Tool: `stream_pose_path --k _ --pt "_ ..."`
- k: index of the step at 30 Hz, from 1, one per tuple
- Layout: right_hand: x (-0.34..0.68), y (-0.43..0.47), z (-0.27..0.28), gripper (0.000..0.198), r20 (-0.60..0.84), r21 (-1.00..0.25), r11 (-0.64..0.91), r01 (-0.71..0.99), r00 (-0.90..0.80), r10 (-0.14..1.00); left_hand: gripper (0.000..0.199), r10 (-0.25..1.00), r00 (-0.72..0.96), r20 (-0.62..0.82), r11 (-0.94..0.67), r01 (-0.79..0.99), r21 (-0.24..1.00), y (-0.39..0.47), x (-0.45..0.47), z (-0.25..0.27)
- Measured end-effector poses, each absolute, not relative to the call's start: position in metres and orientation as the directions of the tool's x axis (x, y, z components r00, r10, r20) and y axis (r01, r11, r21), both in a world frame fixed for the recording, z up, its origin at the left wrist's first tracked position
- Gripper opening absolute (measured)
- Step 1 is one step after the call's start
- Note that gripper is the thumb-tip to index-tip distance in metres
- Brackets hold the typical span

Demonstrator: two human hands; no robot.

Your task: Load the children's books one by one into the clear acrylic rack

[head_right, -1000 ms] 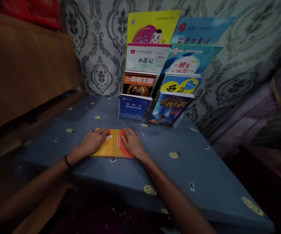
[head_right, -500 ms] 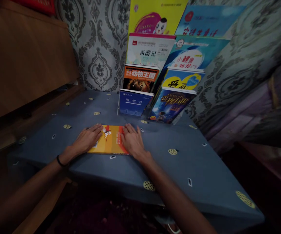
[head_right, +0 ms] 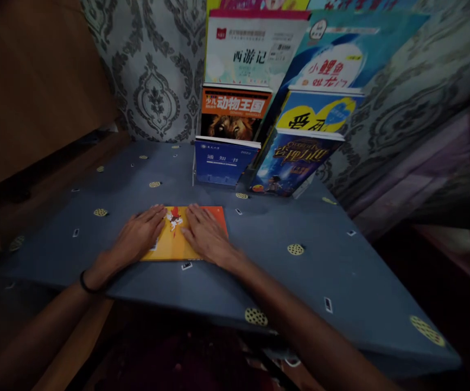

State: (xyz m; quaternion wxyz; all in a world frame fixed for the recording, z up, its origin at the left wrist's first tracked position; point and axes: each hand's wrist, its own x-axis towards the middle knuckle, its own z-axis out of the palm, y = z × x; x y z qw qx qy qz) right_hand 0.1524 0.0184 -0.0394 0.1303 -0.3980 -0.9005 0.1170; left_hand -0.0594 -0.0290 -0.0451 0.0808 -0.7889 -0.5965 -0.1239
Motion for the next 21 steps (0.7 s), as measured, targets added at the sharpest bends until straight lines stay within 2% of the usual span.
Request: stream_pose_path --k 5,10,16,21 --pt "0.18 0.027 -0.041 0.058 0.157 -0.289 0.608 0.739 -0.59 0.792 0.041 0.918 0.268 0.293 -0.279 0.96 -0.004 -0.029 -0.061 -0.043" --pt "0.181 0.03 -0.049 0.054 0.223 -0.293 0.623 0.725 -0.582 0.782 0.043 0.929 0.304 0.209 -0.286 0.952 -0.113 -0.04 -0.041 -0.026" --pt "0.183 0.032 -0.053 0.055 0.234 -0.286 0.635 0.718 -0.59 0.773 0.047 0.829 0.542 0.139 -0.521 0.838 -0.163 -0.063 0.011 -0.025" --pt "0.184 0.033 -0.055 0.053 0.261 -0.284 0.648 0.707 -0.593 0.762 0.044 0.788 0.577 0.213 -0.54 0.815 -0.209 -0.07 0.012 -0.038"
